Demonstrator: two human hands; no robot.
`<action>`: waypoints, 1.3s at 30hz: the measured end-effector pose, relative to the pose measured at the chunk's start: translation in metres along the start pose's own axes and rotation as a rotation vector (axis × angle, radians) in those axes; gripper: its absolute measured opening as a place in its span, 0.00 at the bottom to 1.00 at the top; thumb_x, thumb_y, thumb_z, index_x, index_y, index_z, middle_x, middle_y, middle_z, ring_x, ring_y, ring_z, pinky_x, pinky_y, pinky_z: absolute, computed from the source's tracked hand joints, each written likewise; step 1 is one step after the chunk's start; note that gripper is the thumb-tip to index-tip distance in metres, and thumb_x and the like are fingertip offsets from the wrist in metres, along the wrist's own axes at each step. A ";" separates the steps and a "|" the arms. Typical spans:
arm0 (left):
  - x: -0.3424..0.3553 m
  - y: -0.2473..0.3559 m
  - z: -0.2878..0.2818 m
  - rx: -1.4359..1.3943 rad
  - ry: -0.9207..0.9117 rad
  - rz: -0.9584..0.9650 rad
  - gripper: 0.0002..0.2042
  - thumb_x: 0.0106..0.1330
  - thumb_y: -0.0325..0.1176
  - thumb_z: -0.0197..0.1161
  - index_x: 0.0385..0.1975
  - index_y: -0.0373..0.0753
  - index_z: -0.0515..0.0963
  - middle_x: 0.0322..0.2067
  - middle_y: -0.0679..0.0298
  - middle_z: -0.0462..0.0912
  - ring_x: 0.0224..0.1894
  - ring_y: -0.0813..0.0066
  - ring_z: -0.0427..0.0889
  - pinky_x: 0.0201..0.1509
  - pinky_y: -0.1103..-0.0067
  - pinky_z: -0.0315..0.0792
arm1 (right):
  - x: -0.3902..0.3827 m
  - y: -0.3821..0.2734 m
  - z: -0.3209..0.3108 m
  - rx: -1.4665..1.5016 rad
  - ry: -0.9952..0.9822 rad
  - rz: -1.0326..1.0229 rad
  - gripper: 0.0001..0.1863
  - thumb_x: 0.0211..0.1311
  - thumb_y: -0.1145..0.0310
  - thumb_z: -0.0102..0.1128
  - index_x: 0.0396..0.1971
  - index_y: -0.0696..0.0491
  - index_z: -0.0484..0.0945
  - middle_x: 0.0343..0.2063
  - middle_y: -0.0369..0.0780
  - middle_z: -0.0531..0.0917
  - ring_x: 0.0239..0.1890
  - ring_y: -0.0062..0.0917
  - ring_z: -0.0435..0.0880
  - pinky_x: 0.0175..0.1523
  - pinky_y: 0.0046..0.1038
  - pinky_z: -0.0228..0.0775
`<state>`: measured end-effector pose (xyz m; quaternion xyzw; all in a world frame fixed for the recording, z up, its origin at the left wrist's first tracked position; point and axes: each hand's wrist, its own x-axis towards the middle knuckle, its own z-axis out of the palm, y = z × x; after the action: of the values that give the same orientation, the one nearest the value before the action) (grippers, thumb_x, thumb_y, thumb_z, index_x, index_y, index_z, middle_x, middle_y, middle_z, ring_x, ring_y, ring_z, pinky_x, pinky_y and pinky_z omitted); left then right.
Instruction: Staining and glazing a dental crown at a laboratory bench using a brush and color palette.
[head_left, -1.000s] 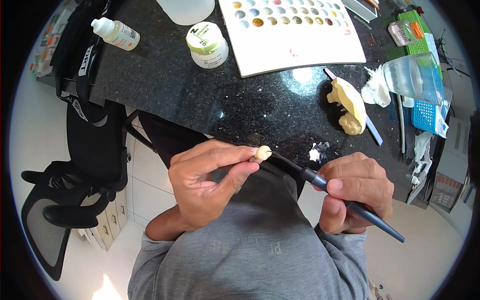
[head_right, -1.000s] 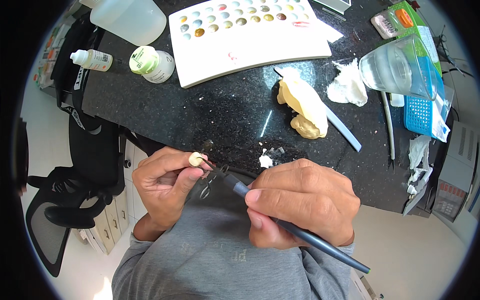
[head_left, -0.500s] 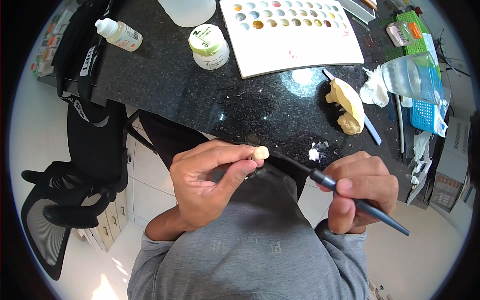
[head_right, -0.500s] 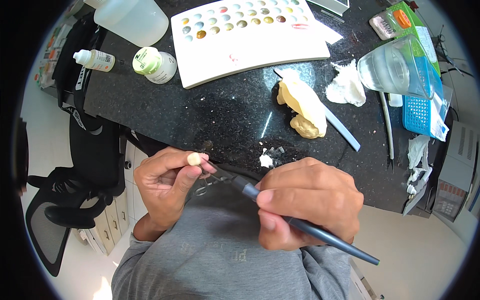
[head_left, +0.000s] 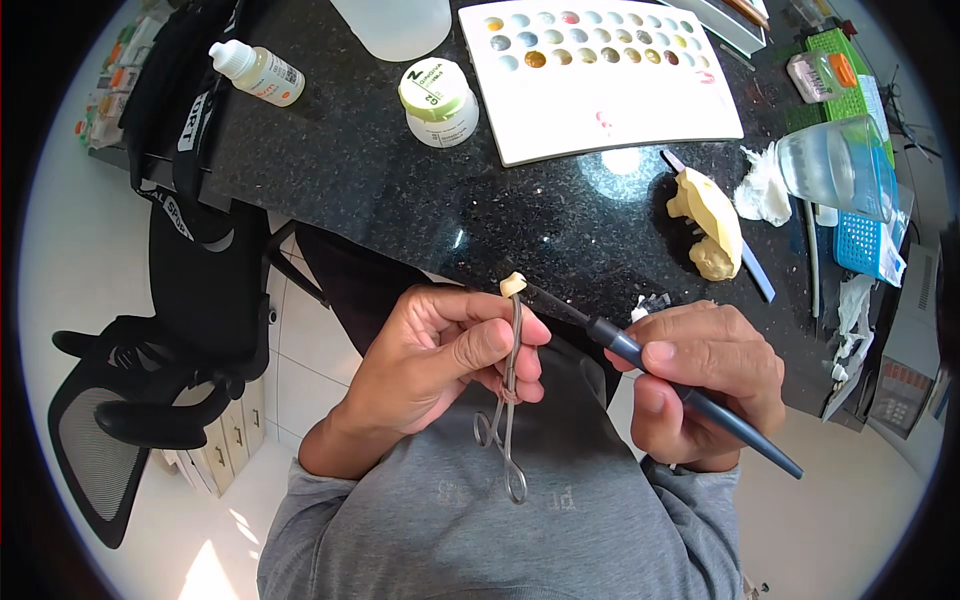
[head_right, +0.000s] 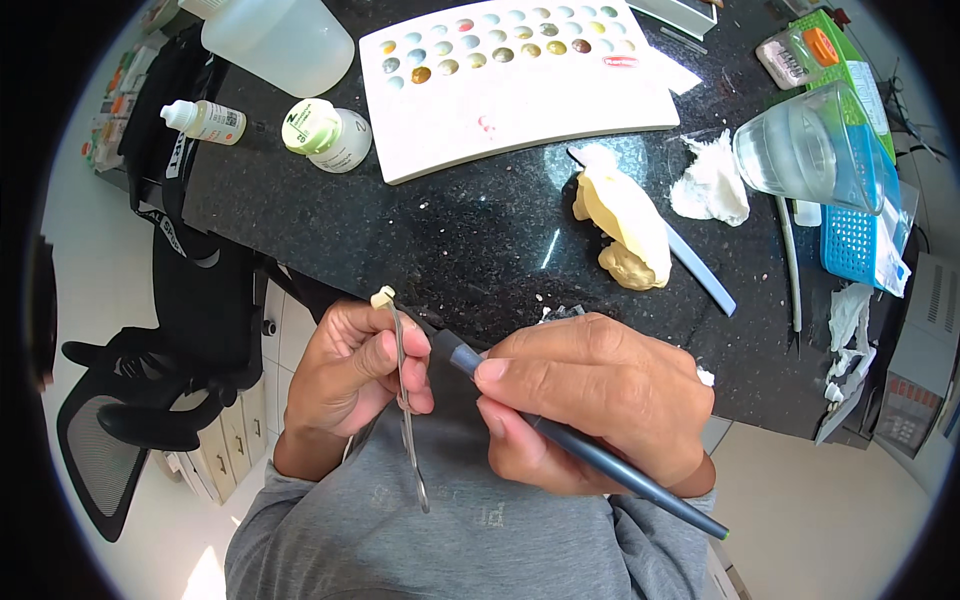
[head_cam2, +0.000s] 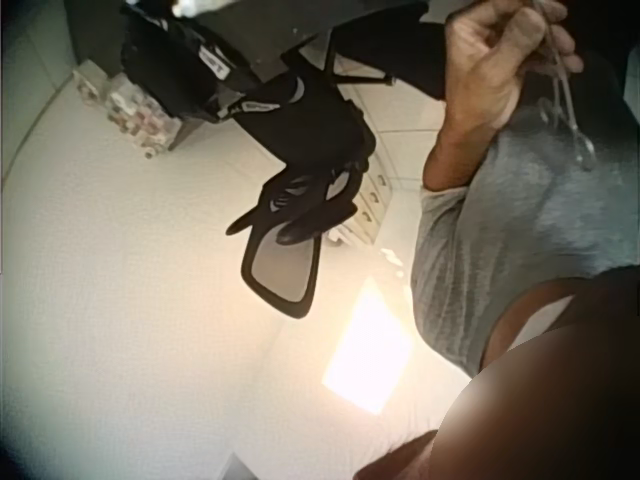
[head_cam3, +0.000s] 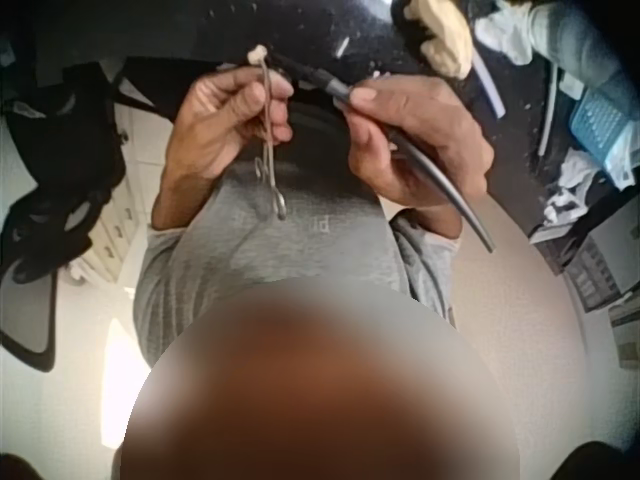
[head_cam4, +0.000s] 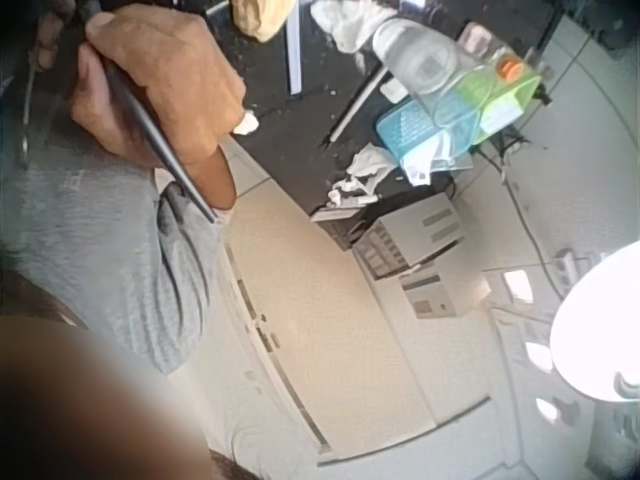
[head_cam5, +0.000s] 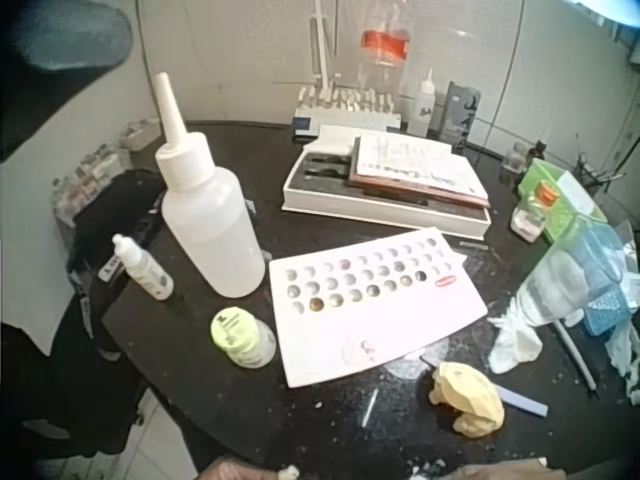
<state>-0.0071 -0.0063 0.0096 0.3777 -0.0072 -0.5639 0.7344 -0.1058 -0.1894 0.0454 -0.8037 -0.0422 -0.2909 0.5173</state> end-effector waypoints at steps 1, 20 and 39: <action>0.000 0.000 0.002 0.013 0.052 -0.004 0.11 0.64 0.35 0.60 0.33 0.31 0.78 0.21 0.58 0.80 0.22 0.68 0.82 0.26 0.77 0.79 | 0.000 0.000 0.000 -0.001 0.000 0.001 0.13 0.40 0.81 0.68 0.31 0.61 0.78 0.24 0.45 0.82 0.23 0.27 0.84 0.27 0.22 0.78; -0.001 0.000 -0.001 -0.017 0.069 -0.021 0.12 0.63 0.35 0.61 0.32 0.30 0.77 0.22 0.57 0.80 0.22 0.67 0.82 0.26 0.77 0.78 | -0.003 -0.002 0.001 0.040 -0.034 -0.010 0.14 0.41 0.80 0.69 0.32 0.61 0.79 0.24 0.44 0.82 0.24 0.28 0.84 0.26 0.23 0.77; -0.002 0.006 0.003 1.208 0.284 0.872 0.14 0.47 0.18 0.68 0.36 0.34 0.82 0.26 0.58 0.83 0.25 0.75 0.82 0.24 0.86 0.73 | -0.009 -0.002 -0.005 -0.027 0.041 -0.096 0.14 0.35 0.83 0.63 0.29 0.59 0.77 0.22 0.39 0.78 0.21 0.25 0.81 0.28 0.22 0.78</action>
<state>-0.0039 -0.0062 0.0160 0.7462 -0.3689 -0.0661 0.5501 -0.1162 -0.1902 0.0441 -0.8015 -0.0661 -0.3323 0.4928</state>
